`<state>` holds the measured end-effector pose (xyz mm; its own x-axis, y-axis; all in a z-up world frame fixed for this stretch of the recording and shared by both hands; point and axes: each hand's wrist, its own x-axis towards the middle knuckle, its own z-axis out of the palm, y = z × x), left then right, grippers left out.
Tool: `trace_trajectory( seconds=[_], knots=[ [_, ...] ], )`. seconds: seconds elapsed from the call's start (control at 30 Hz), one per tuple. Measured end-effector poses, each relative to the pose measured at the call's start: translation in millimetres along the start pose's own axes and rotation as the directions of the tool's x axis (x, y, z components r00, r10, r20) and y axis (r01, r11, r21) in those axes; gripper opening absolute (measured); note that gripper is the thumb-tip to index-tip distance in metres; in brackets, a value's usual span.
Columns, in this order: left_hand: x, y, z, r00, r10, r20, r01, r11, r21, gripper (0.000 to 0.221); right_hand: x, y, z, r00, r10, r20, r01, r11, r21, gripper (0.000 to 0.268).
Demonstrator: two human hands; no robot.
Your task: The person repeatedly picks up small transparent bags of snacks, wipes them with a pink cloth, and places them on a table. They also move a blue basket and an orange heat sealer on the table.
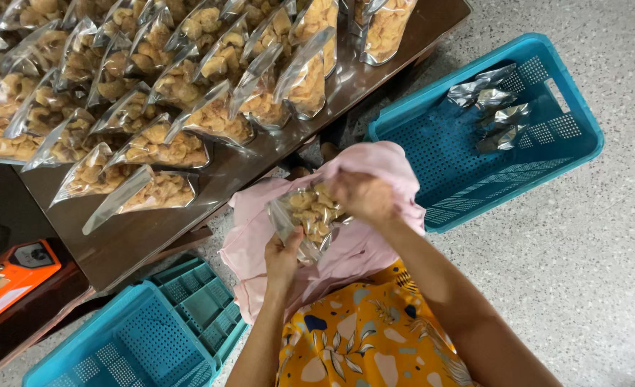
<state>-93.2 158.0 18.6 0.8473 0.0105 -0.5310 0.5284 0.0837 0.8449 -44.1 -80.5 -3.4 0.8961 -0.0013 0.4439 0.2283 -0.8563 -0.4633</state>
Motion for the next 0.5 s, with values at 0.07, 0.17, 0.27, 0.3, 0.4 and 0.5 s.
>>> trace_trajectory(
  seconds=[0.07,0.17,0.27,0.3,0.4,0.5],
  knots=[
    [-4.4,13.1,4.1,0.999,-0.033,-0.017,0.034,0.998,0.044,0.026,-9.3,62.6,10.8,0.954,0.250,0.168,-0.256,0.967,0.016,0.021],
    [-4.9,33.1,7.4,0.999,-0.036,0.001,0.036,0.993,0.116,0.026,-21.5,106.8,-9.0,0.472,0.846,0.250,-0.457,-0.008,0.889,0.039],
    [-8.8,41.0,8.3,0.995,0.068,0.069,-0.069,0.998,0.001,0.031,-35.3,89.4,-110.4,0.642,0.725,0.249,-0.018,-0.310,0.951,0.056],
    [-7.8,38.9,8.0,0.996,0.065,0.067,-0.064,0.998,-0.010,0.029,-36.5,69.3,-138.0,0.543,0.800,0.254,0.040,-0.327,0.944,0.060],
    [2.1,19.9,1.8,0.996,0.073,0.060,-0.074,0.997,0.014,0.021,-31.4,18.0,-176.6,0.663,0.675,0.325,-0.039,-0.402,0.915,0.058],
    [15.4,-7.1,-5.0,0.987,0.130,0.090,-0.138,0.986,0.094,0.019,-30.0,-22.8,-149.5,0.796,0.494,0.349,-0.322,-0.143,0.936,0.047]
  ],
)
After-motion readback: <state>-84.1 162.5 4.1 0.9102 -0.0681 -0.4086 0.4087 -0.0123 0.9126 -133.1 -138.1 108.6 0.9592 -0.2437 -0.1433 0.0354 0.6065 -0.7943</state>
